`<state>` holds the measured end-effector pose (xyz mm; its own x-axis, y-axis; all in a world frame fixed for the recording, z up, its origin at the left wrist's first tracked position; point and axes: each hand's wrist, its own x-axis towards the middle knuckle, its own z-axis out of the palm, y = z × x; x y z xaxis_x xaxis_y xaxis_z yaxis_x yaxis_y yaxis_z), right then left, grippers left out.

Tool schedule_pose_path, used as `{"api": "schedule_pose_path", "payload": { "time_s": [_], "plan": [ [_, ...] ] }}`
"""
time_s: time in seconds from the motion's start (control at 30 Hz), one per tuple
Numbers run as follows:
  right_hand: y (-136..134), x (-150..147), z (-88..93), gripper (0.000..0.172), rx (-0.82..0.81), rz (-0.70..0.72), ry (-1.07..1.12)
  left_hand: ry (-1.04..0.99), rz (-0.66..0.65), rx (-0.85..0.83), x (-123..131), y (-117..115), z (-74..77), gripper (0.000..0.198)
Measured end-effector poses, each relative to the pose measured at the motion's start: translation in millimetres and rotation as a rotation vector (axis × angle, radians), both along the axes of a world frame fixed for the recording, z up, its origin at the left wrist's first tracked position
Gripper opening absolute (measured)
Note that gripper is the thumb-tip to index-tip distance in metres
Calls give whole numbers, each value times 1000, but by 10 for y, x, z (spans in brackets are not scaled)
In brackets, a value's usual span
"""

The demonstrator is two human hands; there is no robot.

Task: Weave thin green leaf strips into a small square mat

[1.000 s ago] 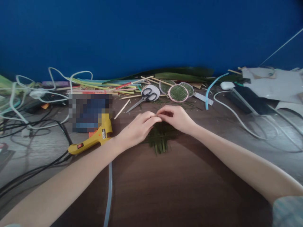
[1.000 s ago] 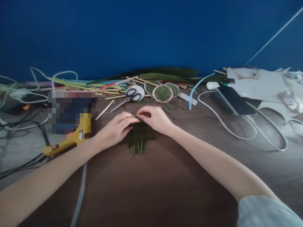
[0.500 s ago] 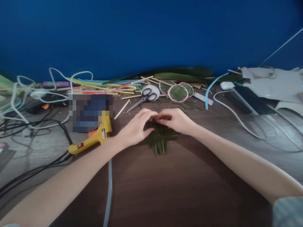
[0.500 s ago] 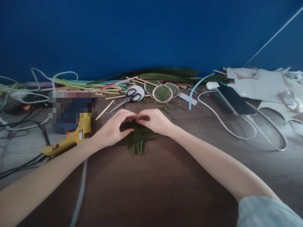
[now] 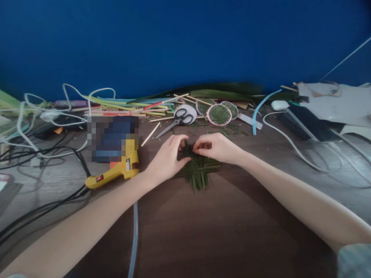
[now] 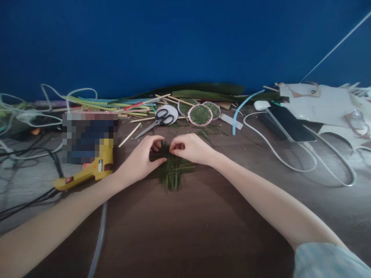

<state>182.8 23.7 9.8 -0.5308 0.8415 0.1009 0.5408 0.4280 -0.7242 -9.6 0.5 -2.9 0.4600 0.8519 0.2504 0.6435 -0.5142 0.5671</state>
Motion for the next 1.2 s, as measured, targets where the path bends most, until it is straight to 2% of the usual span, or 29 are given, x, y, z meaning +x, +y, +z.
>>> {"api": "schedule_pose_path", "payload": {
  "time_s": [0.37,0.57,0.73,0.97,1.2],
  "plan": [
    [6,7,3,8,-20,0,-7,59,-52,-18,-83,64,51,65],
    [6,10,-11,7,-17,4,-1,17,19,-64,-66,61,51,48],
    [4,7,-9,7,-14,6,-5,29,89,-56,-62,62,29,51],
    [14,5,2,6,-28,23,-1,75,13,-32,-46,30,76,52],
    [23,18,-4,5,-37,46,-1,143,-16,-30,-40,8,126,32]
  ]
}}
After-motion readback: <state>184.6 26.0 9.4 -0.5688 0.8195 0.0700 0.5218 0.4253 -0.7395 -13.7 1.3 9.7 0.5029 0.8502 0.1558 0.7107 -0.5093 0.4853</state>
